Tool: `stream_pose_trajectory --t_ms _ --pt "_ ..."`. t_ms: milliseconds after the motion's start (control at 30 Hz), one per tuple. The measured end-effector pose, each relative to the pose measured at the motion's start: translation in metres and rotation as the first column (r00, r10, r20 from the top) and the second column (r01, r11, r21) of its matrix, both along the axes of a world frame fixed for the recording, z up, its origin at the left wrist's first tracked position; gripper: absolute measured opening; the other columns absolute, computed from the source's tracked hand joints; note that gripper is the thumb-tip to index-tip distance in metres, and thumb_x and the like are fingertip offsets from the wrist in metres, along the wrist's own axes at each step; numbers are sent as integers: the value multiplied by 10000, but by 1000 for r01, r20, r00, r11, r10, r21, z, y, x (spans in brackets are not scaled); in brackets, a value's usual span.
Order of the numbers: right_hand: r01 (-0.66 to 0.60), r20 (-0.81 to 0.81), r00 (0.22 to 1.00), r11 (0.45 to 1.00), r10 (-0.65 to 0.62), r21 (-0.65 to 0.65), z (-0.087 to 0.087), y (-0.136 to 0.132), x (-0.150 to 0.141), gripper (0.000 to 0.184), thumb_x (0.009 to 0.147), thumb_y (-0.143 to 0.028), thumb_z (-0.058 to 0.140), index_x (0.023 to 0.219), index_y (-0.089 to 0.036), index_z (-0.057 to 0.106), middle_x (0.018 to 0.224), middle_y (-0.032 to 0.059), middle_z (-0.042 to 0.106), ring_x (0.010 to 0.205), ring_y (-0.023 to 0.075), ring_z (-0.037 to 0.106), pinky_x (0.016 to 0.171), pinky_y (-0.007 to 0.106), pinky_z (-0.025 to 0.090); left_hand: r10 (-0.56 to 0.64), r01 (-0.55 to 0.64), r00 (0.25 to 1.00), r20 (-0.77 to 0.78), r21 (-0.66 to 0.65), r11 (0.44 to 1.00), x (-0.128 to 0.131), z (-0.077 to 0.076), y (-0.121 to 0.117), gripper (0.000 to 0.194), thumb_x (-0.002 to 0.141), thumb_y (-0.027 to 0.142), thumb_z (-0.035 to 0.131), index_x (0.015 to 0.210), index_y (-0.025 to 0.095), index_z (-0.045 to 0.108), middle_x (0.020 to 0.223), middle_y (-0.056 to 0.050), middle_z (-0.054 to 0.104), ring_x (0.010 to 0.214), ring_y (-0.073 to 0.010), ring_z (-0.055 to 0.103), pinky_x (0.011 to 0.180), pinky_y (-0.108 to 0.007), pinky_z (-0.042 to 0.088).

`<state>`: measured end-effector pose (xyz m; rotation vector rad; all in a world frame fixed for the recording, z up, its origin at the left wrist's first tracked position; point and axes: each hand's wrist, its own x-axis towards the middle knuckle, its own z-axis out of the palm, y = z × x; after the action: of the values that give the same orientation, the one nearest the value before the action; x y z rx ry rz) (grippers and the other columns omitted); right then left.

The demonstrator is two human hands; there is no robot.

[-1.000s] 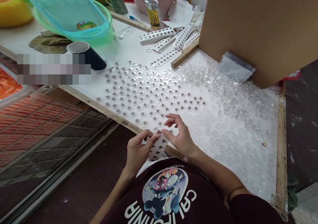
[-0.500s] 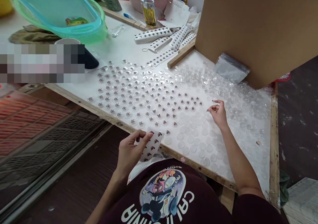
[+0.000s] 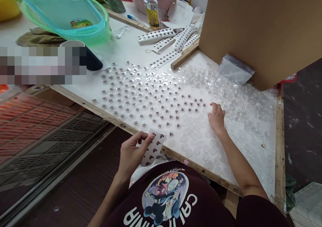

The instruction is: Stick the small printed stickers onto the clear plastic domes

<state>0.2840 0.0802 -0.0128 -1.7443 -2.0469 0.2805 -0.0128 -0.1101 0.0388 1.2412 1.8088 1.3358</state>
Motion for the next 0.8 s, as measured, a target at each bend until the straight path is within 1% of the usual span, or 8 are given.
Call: stream_pose_trajectory --t_ms 33,100,200,267,400,533,700,800 --pt "14 -9 1000 1000 -14 19 2 1 0 346 766 -191 573 1111 -205 558 1198 151 620 1064 286 607 980 496 394 -3 3 1000 2 4 1000 0 0 0 297 848 367 648 613 203 570 586 33 529 578 -120 446 572 -228 394" --pt "47 -125 991 999 -48 -14 6 5 0 220 794 -269 587 1004 -206 592 1144 133 644 973 257 611 959 470 417 -7 7 1000 2 8 1000 0 -1 0 288 848 361 648 619 202 577 594 32 540 583 -120 453 582 -228 401" --pt "28 -354 930 979 -100 -203 10 14 0 159 805 -360 588 844 -206 606 929 85 692 800 204 616 838 380 485 -6 6 1000 -1 5 1000 -1 -3 1 279 848 360 649 626 200 591 594 31 545 583 -120 456 579 -227 402" --pt "-11 -408 905 954 -118 -299 10 19 -2 166 772 -365 607 802 -202 619 824 65 702 744 194 628 749 335 500 -8 8 1000 -4 12 1000 -1 -4 1 279 848 356 652 625 198 593 589 33 543 583 -118 456 576 -225 398" --pt "-18 -375 919 935 -124 -353 8 25 -12 159 734 -342 625 770 -190 654 741 44 706 665 177 625 659 299 483 -10 10 1000 -12 29 1000 -2 -7 1 285 856 347 660 626 194 588 591 37 545 584 -112 456 572 -220 388" --pt "17 -298 946 936 -129 -351 6 25 -22 97 724 -295 621 717 -200 640 701 30 689 646 177 604 653 298 457 -8 8 1000 -13 29 1000 -3 -8 0 278 864 341 662 637 193 601 597 38 552 586 -110 461 572 -217 390" --pt "39 -202 974 955 -102 -293 7 23 -30 49 747 -249 612 712 -222 591 646 -19 624 690 183 587 854 360 433 -11 11 1000 -12 35 999 -4 -7 0 282 865 337 659 633 193 591 590 40 533 581 -110 445 573 -221 383" --pt "56 -125 988 971 -87 -231 14 21 -32 105 768 -235 621 869 -217 598 624 -55 568 677 183 575 962 424 381 -14 14 1000 -14 37 999 -3 -7 1 302 866 347 654 620 191 575 574 43 496 572 -108 414 566 -225 365"
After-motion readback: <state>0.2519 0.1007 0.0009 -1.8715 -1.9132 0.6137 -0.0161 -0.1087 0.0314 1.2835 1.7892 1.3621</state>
